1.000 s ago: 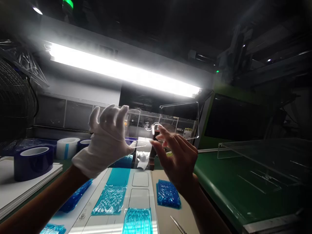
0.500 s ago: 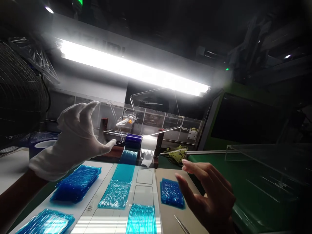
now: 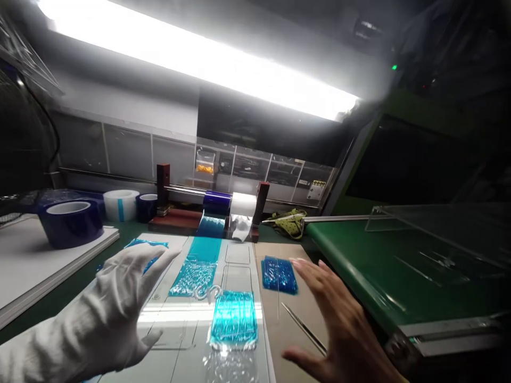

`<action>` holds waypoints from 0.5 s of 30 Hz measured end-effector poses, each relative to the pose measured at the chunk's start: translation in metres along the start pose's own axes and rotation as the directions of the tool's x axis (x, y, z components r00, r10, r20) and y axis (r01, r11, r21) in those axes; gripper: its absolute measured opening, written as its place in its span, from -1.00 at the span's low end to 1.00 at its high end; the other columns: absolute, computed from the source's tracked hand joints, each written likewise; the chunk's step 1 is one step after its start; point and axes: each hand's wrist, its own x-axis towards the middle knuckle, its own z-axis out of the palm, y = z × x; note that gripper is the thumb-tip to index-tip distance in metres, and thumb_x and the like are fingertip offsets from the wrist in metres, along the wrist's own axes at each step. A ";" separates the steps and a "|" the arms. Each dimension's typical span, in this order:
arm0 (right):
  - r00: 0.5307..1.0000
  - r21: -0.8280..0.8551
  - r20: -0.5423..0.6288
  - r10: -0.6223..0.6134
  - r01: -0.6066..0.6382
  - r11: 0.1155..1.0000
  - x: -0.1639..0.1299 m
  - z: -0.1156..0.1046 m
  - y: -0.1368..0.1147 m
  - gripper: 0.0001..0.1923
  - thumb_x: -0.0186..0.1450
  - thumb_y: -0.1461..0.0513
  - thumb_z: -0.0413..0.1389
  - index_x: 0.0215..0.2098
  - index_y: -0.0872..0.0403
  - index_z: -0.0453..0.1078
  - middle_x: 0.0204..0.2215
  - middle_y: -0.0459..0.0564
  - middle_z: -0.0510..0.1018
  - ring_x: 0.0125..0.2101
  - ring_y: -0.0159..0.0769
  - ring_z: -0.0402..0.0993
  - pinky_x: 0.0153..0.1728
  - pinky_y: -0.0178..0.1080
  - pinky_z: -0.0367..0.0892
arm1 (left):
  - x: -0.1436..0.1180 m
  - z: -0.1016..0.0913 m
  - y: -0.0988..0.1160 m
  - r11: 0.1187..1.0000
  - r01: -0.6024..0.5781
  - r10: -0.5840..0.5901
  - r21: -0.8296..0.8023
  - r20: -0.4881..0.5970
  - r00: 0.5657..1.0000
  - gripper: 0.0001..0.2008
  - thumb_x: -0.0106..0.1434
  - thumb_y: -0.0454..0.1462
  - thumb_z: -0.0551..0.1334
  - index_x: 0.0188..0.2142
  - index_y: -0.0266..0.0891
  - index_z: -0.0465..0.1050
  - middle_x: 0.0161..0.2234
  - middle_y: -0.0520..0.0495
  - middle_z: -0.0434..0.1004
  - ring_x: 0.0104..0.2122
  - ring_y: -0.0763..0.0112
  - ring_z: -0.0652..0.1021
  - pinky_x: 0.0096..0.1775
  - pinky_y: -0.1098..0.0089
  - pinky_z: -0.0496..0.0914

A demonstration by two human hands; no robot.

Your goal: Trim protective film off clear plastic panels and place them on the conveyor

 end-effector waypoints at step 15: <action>0.890 0.449 0.453 -0.050 -0.180 0.875 -0.007 0.087 -0.023 0.51 -0.09 -0.03 0.39 0.36 0.04 -0.69 0.32 0.33 0.07 0.28 0.26 -0.01 0.17 0.35 0.04 | -0.049 0.017 0.022 0.875 0.166 -0.036 -0.455 0.281 0.959 0.04 0.02 -0.05 0.22 0.35 -0.23 -0.36 0.30 -0.33 0.00 0.25 -0.10 0.17 0.19 -0.06 0.22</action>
